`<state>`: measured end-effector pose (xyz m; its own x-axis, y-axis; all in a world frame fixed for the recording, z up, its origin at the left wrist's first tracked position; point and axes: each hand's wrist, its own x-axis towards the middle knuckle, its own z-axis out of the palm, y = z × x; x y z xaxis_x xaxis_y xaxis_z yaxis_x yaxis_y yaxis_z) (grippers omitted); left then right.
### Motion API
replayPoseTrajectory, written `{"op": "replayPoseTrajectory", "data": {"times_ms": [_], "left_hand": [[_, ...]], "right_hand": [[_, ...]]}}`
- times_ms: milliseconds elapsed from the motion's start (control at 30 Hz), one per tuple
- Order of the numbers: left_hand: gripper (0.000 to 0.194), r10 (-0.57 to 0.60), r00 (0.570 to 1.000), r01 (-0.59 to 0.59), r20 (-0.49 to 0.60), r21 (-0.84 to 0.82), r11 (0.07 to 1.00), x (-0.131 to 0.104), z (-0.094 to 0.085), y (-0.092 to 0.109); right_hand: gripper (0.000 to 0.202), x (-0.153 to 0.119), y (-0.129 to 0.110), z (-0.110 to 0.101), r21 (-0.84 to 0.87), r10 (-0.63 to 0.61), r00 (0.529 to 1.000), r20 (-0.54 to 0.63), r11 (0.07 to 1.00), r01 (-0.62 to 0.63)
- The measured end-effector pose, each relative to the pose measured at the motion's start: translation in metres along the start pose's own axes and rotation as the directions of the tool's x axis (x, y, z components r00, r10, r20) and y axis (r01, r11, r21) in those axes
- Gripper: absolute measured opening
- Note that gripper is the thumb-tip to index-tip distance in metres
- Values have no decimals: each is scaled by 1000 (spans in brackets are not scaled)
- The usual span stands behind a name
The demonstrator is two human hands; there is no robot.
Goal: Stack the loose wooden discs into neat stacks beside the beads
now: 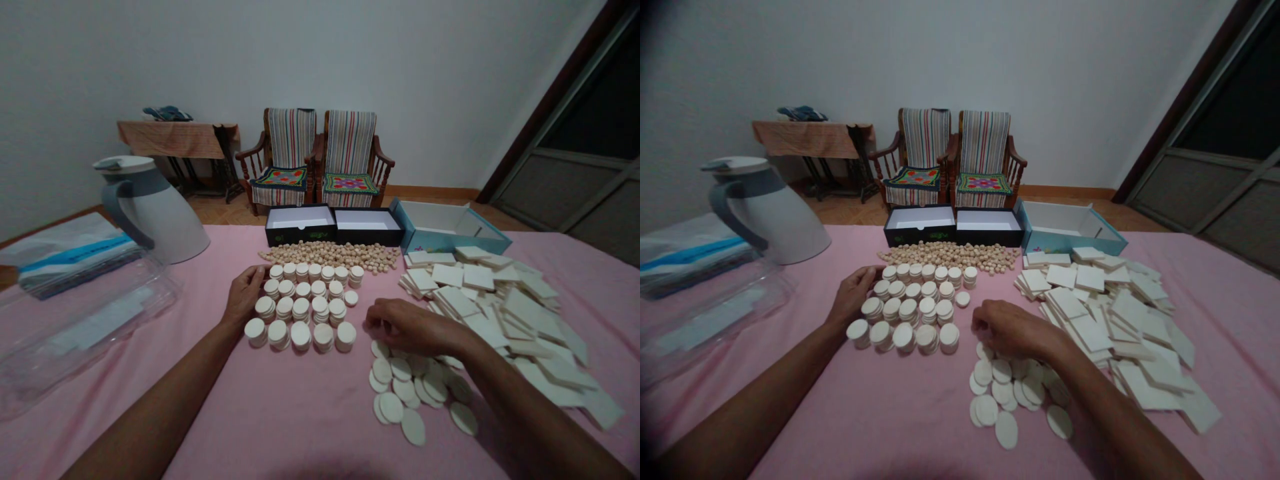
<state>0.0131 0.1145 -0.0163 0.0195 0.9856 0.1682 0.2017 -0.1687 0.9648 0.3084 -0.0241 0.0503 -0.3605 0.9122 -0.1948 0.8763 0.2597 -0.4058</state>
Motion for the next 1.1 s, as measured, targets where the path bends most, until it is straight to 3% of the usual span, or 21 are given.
{"op": "replayPoseTrajectory", "data": {"times_ms": [200, 367, 567, 733, 900, 1100], "left_hand": [[47, 3, 1000, -2, 20, -19, 1000, 1, -1, -2], [50, -16, 1000, 15, 6, 7, 1000, -1, 0, 3], [50, -20, 1000, 20, 3, 0, 1000, 0, -1, 1], [49, -6, 1000, 6, 2, 14, 1000, 1, -1, 1], [48, -19, 1000, 19, 10, -13, 1000, -1, 0, 2], [49, 3, 1000, -3, 12, 5, 1000, -1, 0, 2]], "right_hand": [[25, -8, 9, 17, -6, -63, 996, 61, 998, 63], [16, -3, 13, 9, 113, -59, 995, 81, 992, 49], [21, 8, 26, 4, 136, 95, 981, -168, 988, -72], [33, 10, 31, 15, 30, 139, 980, -146, 990, -136], [26, 11, 30, 20, -3, 107, 986, -131, 994, -108], [18, 22, 19, 15, 3, 109, 945, -310, 994, -113]]}}
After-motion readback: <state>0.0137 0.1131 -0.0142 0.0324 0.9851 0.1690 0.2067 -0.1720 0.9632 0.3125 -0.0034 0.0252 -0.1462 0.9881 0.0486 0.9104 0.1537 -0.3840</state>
